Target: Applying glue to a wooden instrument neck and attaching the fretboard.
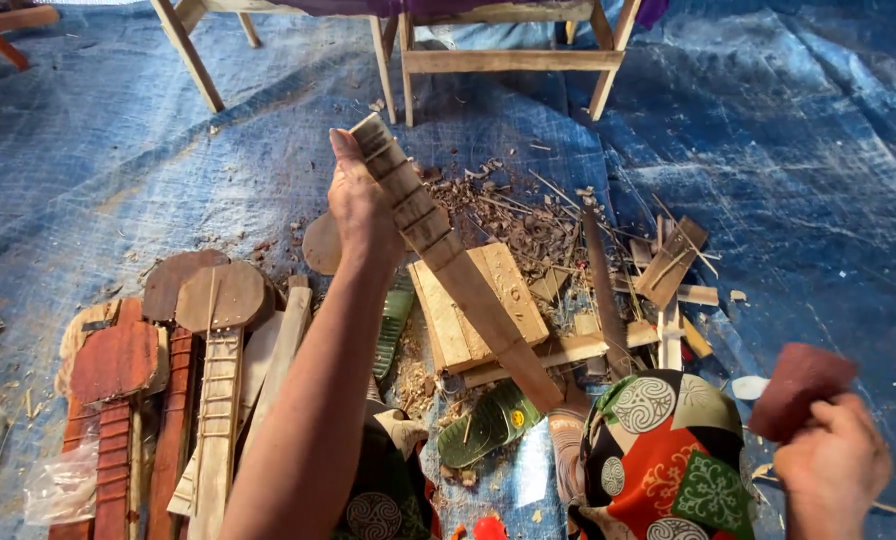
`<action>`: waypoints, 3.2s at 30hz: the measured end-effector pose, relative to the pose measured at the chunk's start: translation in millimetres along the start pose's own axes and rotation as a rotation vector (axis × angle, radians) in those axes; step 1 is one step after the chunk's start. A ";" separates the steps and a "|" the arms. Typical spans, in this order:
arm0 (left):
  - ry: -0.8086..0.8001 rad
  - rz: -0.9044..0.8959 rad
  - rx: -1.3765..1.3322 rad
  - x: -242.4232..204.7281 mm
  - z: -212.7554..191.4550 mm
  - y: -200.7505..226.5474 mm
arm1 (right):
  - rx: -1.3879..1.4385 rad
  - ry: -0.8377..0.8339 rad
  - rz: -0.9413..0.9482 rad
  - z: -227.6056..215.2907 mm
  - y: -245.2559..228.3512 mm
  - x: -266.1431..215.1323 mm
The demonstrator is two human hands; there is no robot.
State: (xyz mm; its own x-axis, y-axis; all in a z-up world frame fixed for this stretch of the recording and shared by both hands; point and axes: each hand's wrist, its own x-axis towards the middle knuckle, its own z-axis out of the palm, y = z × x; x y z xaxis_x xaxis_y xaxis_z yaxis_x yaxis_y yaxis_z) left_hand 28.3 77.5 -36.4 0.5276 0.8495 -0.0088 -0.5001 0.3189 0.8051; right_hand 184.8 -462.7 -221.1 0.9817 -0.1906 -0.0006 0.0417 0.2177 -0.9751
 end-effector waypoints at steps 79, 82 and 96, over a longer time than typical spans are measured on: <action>-0.637 -0.201 0.707 10.4 -93.9 -185.0 | -0.731 -1.333 0.004 343.3 98.6 -43.9; -0.566 -0.162 0.650 8.6 -102.2 -189.8 | -0.704 -1.349 0.031 340.0 102.9 -49.8; -0.865 0.072 1.080 12.1 -145.4 -212.2 | -0.992 -1.323 -0.593 342.7 155.2 -29.9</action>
State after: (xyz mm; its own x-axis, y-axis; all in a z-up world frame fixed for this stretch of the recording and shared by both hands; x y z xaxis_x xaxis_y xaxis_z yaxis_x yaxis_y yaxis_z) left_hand 40.9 81.2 -293.7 0.9758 0.1951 0.0992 0.0201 -0.5314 0.8469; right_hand 225.6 -95.1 -296.5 0.3760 0.9255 0.0462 0.7935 -0.2958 -0.5319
